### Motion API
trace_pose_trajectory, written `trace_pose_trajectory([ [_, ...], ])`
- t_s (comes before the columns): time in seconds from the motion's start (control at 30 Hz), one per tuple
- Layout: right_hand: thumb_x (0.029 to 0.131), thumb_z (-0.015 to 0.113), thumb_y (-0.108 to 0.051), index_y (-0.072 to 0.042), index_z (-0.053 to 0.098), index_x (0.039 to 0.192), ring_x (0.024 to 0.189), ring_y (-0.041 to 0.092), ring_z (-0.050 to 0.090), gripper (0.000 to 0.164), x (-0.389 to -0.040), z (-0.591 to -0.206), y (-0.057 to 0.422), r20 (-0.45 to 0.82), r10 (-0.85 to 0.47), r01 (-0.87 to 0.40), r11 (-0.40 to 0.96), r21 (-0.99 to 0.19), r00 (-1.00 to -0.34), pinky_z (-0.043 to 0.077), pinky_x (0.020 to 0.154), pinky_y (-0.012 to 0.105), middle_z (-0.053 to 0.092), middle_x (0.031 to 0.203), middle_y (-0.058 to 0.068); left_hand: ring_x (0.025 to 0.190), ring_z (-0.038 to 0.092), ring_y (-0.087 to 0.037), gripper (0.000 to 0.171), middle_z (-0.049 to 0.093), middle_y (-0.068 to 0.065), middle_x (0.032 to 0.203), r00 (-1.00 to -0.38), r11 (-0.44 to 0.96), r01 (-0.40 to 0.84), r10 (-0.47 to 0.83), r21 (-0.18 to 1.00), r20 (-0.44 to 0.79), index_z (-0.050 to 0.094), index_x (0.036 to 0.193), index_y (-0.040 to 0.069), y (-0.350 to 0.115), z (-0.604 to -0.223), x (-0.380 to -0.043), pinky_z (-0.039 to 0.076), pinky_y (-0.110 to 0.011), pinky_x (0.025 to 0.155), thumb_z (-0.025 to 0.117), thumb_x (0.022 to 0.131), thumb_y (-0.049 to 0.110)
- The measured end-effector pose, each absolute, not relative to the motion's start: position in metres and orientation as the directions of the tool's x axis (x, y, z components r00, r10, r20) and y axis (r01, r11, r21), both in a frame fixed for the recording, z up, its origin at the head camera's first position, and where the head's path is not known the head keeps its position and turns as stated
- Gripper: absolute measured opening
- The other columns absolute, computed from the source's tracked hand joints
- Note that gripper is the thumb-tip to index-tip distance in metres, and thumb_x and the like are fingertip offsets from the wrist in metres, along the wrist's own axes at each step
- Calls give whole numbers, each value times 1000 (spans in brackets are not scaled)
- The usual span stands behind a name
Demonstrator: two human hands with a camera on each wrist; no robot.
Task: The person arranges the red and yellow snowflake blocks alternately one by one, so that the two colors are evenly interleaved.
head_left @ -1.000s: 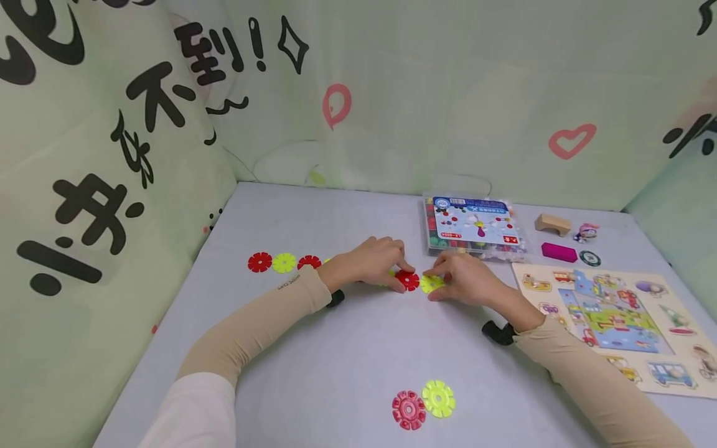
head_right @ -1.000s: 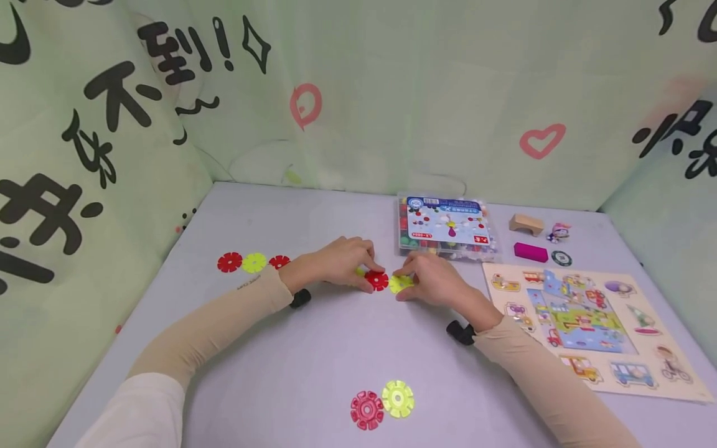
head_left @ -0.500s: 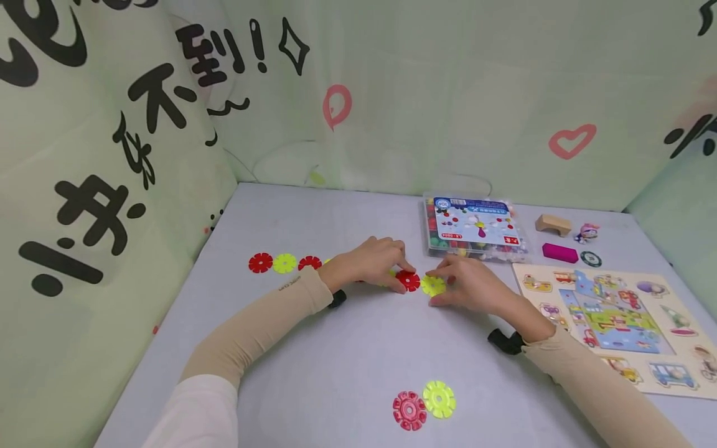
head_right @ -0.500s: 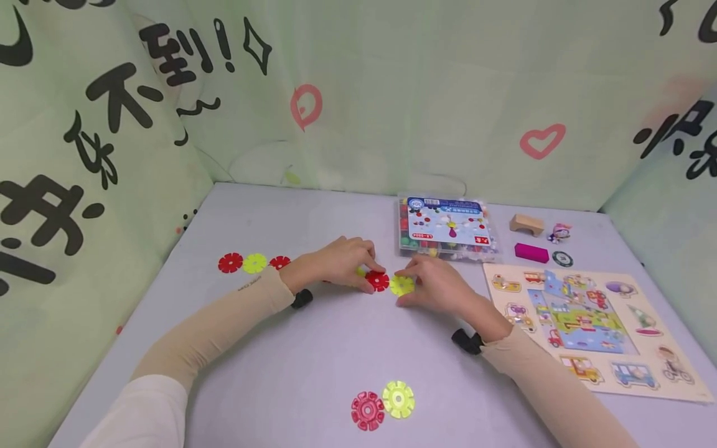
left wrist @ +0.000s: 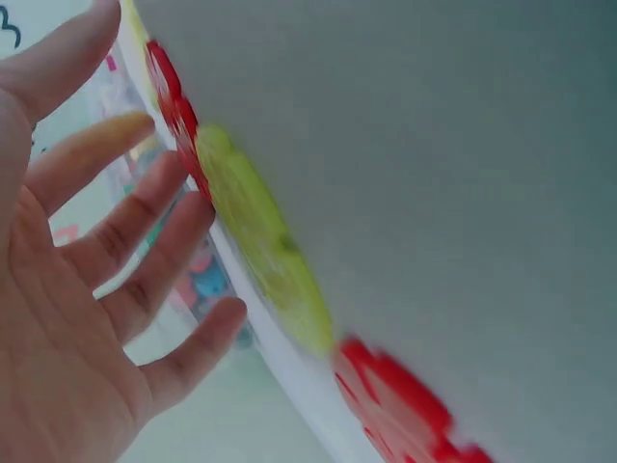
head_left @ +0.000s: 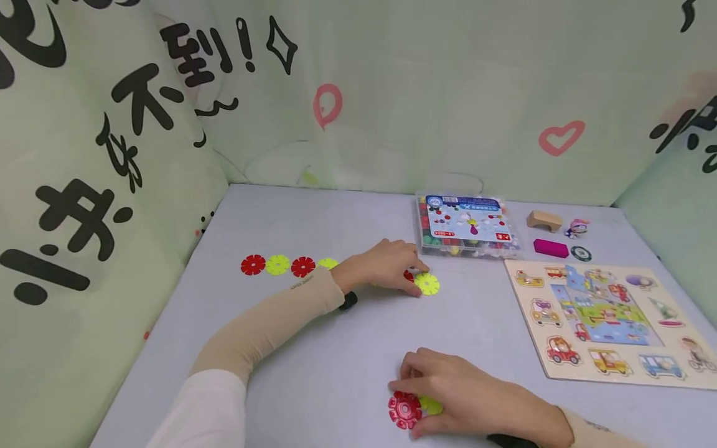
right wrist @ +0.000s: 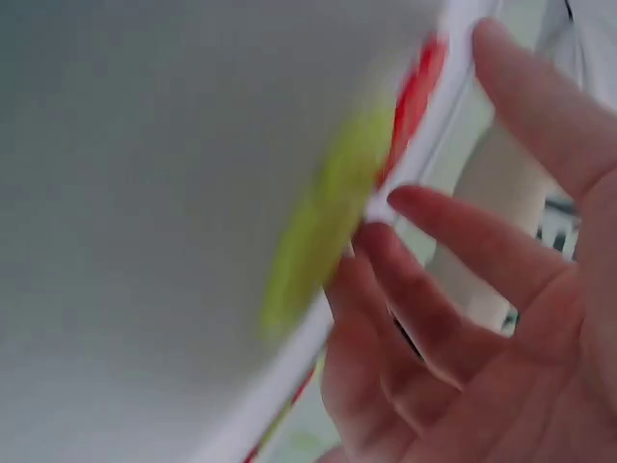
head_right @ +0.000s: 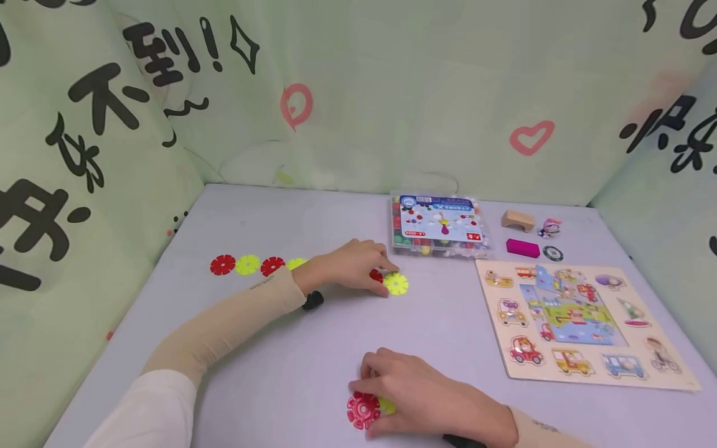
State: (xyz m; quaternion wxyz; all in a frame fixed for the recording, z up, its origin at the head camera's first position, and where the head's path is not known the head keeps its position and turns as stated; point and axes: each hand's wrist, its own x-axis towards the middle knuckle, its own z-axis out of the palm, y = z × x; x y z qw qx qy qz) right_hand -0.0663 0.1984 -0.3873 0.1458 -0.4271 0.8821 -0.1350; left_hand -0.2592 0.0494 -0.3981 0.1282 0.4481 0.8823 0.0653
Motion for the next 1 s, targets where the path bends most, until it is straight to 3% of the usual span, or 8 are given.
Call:
trace_pose_trajectory([
  [0.1,81,60,-61,-30,65,119,93,0,45,49,-61,-390,191,-121,-821,-756,562,-335,-557,47,75,16,54,106,-12,95,45,-11,57,55,9,107,-574,602,773,798,201,-182,54,132,36,55,-397,-258,40,-33,81,62,81,60],
  [0.37,78,66,-55,-31,61,111,95,-2,47,42,-63,-388,185,-170,-809,-712,579,-397,-563,49,75,15,55,107,-13,98,44,-13,53,53,6,115,-596,627,769,773,123,-217,52,132,42,61,-396,-255,41,-35,86,60,82,60],
  [0.6,84,71,-29,-29,62,115,96,-3,51,32,-60,-388,183,-94,-877,-759,457,-464,-471,48,78,12,55,109,-12,99,45,-13,53,54,6,112,-594,625,770,776,127,-214,52,132,42,61,-396,-255,41,-36,86,62,82,58],
  [0.83,83,71,-38,-30,65,117,96,-5,49,35,-61,-389,184,-113,-891,-751,435,-497,-441,47,78,12,55,107,-13,95,44,-11,52,52,8,107,-597,632,761,771,147,-220,51,131,44,61,-398,-255,39,-34,81,62,81,59],
  [1.0,81,73,-36,-31,67,112,91,-7,49,31,-63,-390,185,-104,-887,-733,433,-525,-450,45,74,7,57,101,-14,94,44,-11,52,52,8,106,-602,633,759,771,148,-211,52,130,44,62,-398,-255,38,-34,79,63,81,58],
])
